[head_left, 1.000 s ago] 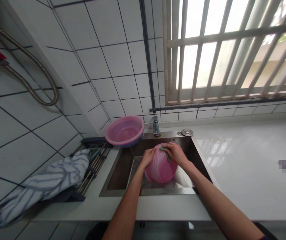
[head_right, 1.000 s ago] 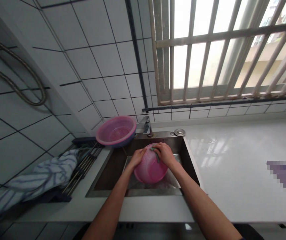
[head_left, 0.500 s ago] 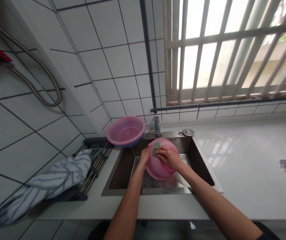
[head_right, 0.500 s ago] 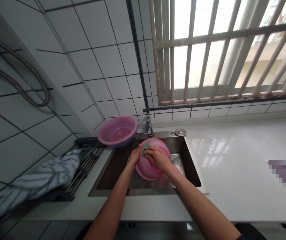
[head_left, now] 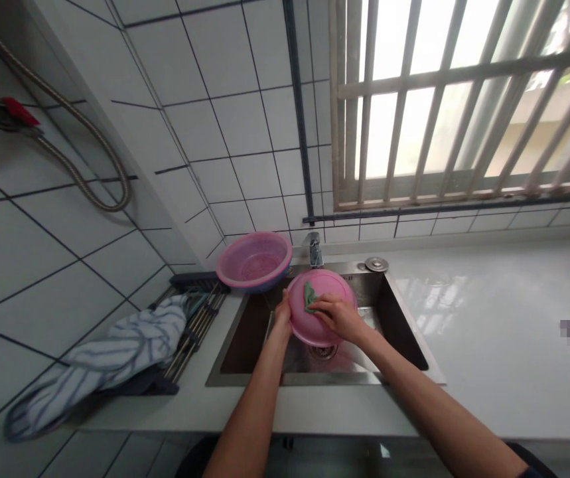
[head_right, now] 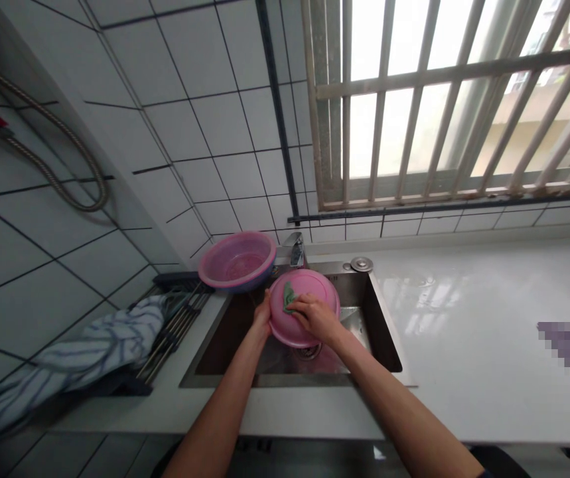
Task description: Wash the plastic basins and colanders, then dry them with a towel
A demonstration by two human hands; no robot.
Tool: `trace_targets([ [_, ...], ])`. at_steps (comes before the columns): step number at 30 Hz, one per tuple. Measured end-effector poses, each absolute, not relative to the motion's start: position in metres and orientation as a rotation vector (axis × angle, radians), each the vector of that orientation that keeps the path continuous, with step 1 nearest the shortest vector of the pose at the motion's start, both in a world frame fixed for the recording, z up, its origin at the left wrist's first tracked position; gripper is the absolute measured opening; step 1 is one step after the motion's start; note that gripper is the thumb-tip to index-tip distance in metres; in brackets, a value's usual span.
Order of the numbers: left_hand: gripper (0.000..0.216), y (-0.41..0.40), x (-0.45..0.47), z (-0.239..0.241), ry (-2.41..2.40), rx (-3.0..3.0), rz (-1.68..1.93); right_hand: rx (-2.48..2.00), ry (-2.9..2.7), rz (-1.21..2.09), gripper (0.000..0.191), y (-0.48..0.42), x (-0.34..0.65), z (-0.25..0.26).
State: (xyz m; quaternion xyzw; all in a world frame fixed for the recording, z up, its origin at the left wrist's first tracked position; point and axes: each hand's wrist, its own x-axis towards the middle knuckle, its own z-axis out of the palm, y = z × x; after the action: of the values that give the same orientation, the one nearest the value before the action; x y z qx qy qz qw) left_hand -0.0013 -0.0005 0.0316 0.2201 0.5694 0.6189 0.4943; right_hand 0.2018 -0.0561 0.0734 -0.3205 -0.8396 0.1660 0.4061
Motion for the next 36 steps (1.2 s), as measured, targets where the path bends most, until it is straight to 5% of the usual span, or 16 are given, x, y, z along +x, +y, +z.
trace_targets([
  [8, 0.041, 0.004, -0.005, 0.034, 1.551, 0.577, 1.412, -1.367, -1.777, 0.266, 0.025, -0.026, 0.246, 0.068],
  [16, 0.045, 0.007, -0.006, 0.029, 1.554, 0.727, 1.425, -0.935, -2.148, 0.353, 0.030, -0.060, 0.197, 0.074],
  [22, 0.045, 0.004, -0.007, 0.029, 1.533, 0.722, 1.414, -1.266, -1.995, 0.189, 0.027, -0.044, 0.216, 0.071],
  [29, 0.053, 0.003, -0.003, 0.036, 1.554, 0.929, 1.435, -1.536, -1.439, 0.364, 0.031, 0.009, 0.265, 0.074],
  [36, 0.042, 0.003, 0.000, 0.041, 1.609, 1.066, 1.435, -1.360, -1.775, 0.417, 0.023, 0.015, 0.205, 0.084],
])
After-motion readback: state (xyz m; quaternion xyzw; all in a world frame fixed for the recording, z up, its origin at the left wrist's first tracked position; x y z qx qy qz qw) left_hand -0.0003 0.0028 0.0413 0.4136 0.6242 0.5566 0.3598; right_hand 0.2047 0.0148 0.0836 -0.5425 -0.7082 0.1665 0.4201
